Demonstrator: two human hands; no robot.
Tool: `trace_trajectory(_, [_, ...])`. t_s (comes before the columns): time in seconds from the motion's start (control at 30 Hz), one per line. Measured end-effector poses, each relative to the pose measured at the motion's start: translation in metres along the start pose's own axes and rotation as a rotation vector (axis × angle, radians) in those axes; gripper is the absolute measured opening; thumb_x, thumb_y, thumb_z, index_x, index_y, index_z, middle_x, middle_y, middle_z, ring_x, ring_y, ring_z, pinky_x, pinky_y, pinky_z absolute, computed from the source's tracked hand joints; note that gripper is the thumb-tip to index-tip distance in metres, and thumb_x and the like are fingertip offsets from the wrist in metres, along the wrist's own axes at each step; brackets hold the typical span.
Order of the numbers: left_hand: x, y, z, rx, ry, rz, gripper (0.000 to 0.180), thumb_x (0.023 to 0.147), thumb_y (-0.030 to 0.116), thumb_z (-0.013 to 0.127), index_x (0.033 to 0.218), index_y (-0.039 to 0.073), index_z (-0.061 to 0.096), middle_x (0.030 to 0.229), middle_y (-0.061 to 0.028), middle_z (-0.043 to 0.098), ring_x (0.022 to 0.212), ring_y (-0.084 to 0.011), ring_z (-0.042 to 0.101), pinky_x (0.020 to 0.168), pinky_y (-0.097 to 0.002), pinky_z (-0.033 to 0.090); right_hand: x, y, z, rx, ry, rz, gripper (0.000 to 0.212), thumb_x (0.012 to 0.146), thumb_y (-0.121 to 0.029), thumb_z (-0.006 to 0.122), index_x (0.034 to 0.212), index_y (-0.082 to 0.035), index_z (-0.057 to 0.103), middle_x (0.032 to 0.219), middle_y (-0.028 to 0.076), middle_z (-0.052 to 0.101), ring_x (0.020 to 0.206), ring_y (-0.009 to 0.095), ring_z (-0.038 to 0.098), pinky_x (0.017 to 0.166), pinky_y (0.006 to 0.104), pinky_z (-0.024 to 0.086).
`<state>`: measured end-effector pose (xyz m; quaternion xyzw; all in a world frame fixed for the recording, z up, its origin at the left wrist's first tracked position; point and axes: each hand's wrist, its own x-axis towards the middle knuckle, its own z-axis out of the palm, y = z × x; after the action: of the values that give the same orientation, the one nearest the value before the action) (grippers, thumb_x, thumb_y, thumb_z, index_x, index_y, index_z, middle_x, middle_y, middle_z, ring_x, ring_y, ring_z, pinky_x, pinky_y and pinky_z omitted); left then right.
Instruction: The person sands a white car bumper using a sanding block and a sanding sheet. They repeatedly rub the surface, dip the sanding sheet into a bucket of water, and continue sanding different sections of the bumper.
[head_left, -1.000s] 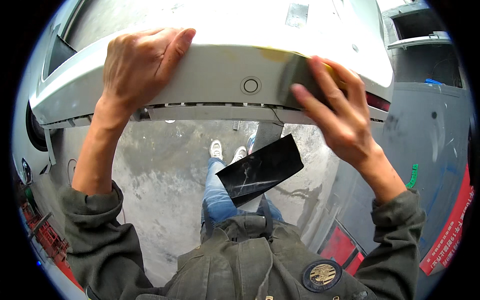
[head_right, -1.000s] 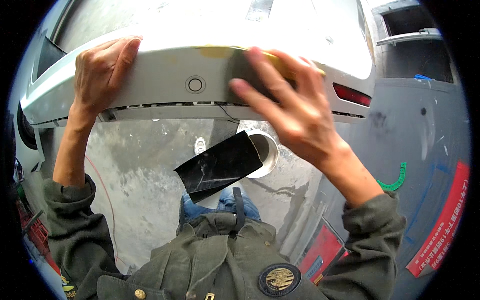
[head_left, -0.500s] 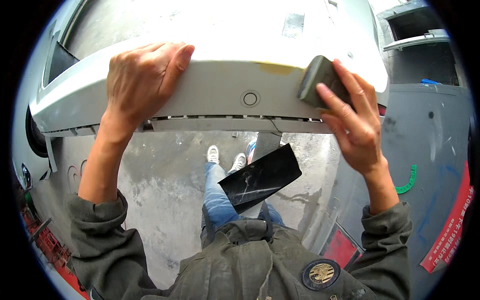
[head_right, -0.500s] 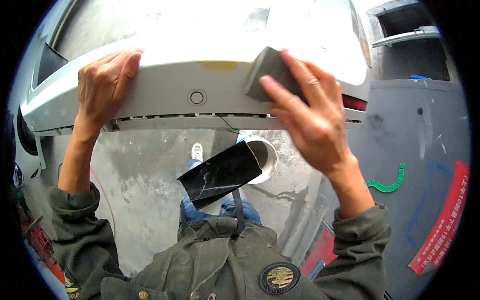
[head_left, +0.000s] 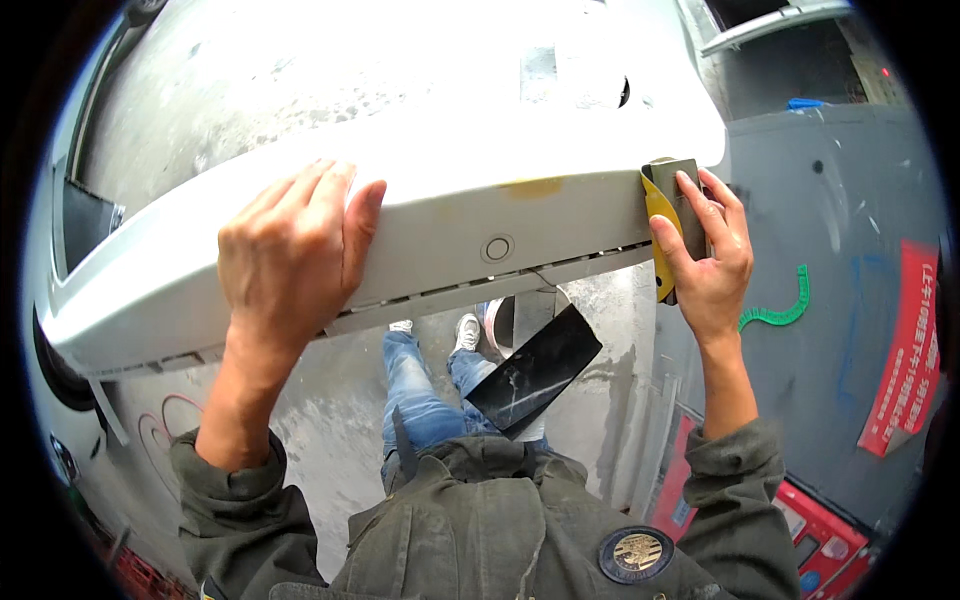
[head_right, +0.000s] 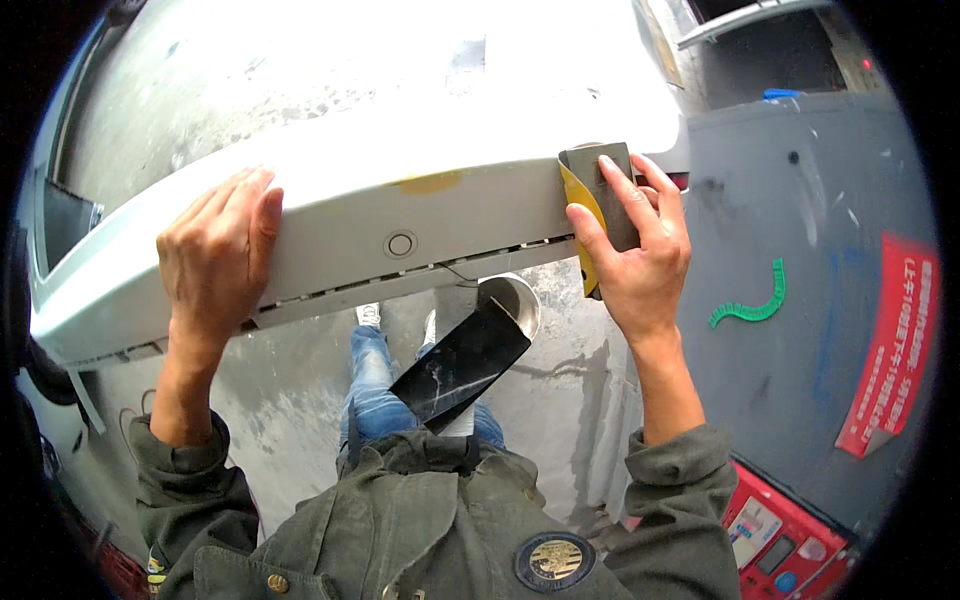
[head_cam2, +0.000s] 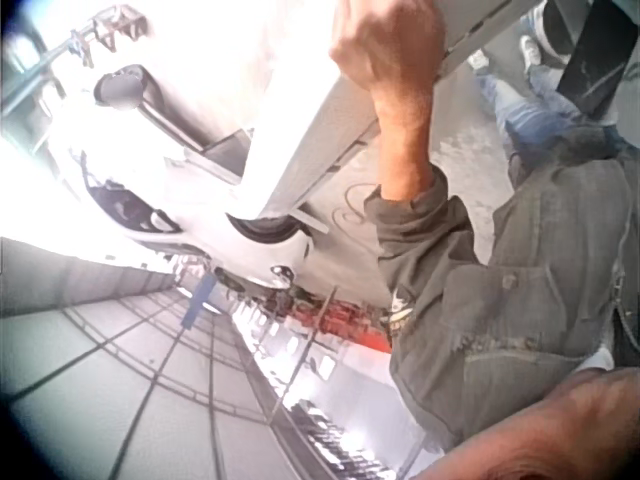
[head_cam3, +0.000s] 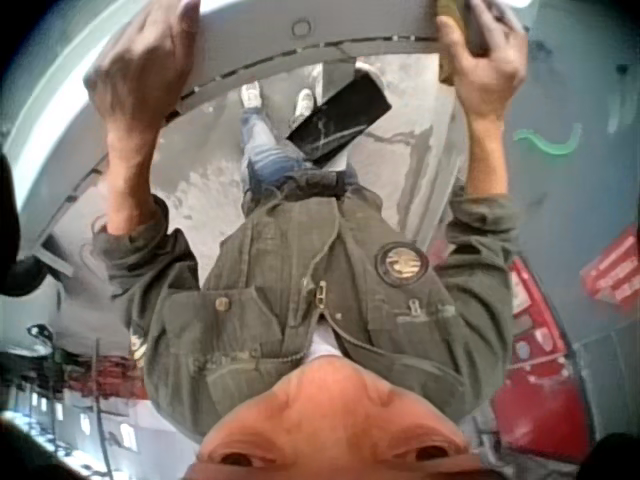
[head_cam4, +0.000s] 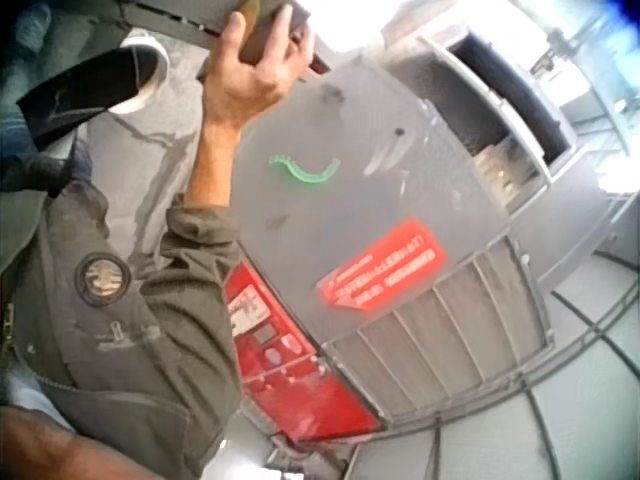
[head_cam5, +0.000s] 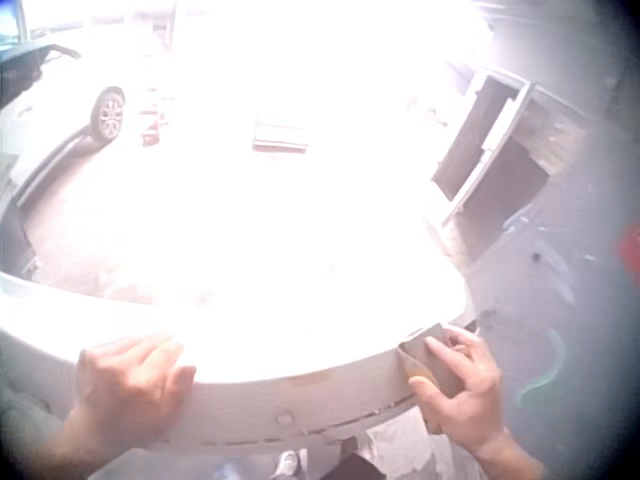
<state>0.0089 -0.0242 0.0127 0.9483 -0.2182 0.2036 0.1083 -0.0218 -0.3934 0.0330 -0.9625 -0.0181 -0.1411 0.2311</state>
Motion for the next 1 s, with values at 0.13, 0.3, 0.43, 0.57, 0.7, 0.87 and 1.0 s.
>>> trace_trajectory(0.13, [0.0, -0.002, -0.004, -0.007, -0.04, -0.011, 0.047, 0.11, 0.037, 0.052, 0.106, -0.002, 0.078, 0.104, -0.019, 0.079, 0.1, -0.0335, 0.077, 0.087, -0.0413, 0.061, -0.006, -0.063, 0.035, -0.117, 0.086, -0.067, 0.064, 0.079, -0.038, 0.089, 0.137, -0.017, 0.072, 0.131, 0.015, 0.06, 0.101, 0.027, 0.065, 0.084, 0.0389, 0.058])
trace_trajectory(0.3, [-0.002, -0.004, -0.006, -0.013, -0.055, 0.009, 0.045, 0.11, 0.036, 0.053, 0.108, -0.002, 0.077, 0.105, -0.0201, 0.078, 0.101, -0.0346, 0.077, 0.088, -0.0415, 0.061, -0.011, -0.113, 0.058, -0.065, 0.075, -0.219, 0.064, 0.077, -0.038, 0.09, 0.136, -0.02, 0.073, 0.131, 0.014, 0.058, 0.095, 0.022, 0.065, 0.076, 0.0341, 0.061])
trace_trajectory(0.43, [0.001, -0.005, -0.003, -0.011, -0.059, 0.014, 0.045, 0.11, 0.036, 0.053, 0.108, -0.002, 0.077, 0.105, -0.0208, 0.078, 0.101, -0.0355, 0.077, 0.089, -0.0418, 0.06, -0.01, -0.096, 0.051, -0.21, 0.131, 0.013, 0.064, 0.077, -0.039, 0.089, 0.136, -0.02, 0.073, 0.129, 0.013, 0.058, 0.091, 0.022, 0.064, 0.075, 0.0324, 0.063])
trace_trajectory(0.57, [0.002, -0.004, -0.004, -0.031, -0.055, 0.03, 0.045, 0.106, 0.037, 0.059, 0.108, -0.004, 0.077, 0.105, -0.0211, 0.078, 0.1, -0.0345, 0.077, 0.088, -0.0409, 0.061, -0.016, -0.142, 0.064, -0.056, 0.08, -0.177, 0.065, 0.073, -0.026, 0.092, 0.135, -0.02, 0.074, 0.133, 0.015, 0.059, 0.094, 0.025, 0.067, 0.08, 0.0356, 0.061])
trace_trajectory(0.7, [0.002, -0.006, -0.005, -0.037, -0.067, 0.02, 0.045, 0.11, 0.036, 0.053, 0.111, -0.002, 0.077, 0.107, -0.0212, 0.078, 0.102, -0.0362, 0.077, 0.089, -0.0422, 0.06, 0.006, -0.104, 0.039, -0.208, 0.118, 0.011, 0.06, 0.078, -0.028, 0.088, 0.135, -0.017, 0.074, 0.132, 0.014, 0.059, 0.088, 0.022, 0.064, 0.079, 0.0348, 0.058])
trace_trajectory(0.87, [0.004, -0.005, -0.003, -0.045, -0.053, 0.032, 0.044, 0.104, 0.036, 0.061, 0.107, -0.004, 0.077, 0.103, -0.0212, 0.078, 0.099, -0.034, 0.077, 0.087, -0.0397, 0.061, -0.008, -0.157, 0.058, -0.065, 0.006, -0.128, 0.062, 0.074, -0.029, 0.09, 0.133, -0.018, 0.075, 0.13, 0.012, 0.061, 0.086, 0.022, 0.065, 0.079, 0.0356, 0.059])
trace_trajectory(1.0, [0.001, -0.008, -0.004, -0.032, -0.05, 0.03, 0.043, 0.104, 0.036, 0.062, 0.107, -0.004, 0.077, 0.103, -0.0206, 0.078, 0.098, -0.0334, 0.077, 0.086, -0.0395, 0.061, -0.005, -0.108, 0.048, -0.074, 0.089, -0.002, 0.06, 0.076, -0.039, 0.088, 0.131, -0.017, 0.075, 0.128, 0.013, 0.059, 0.089, 0.022, 0.065, 0.073, 0.0344, 0.06])
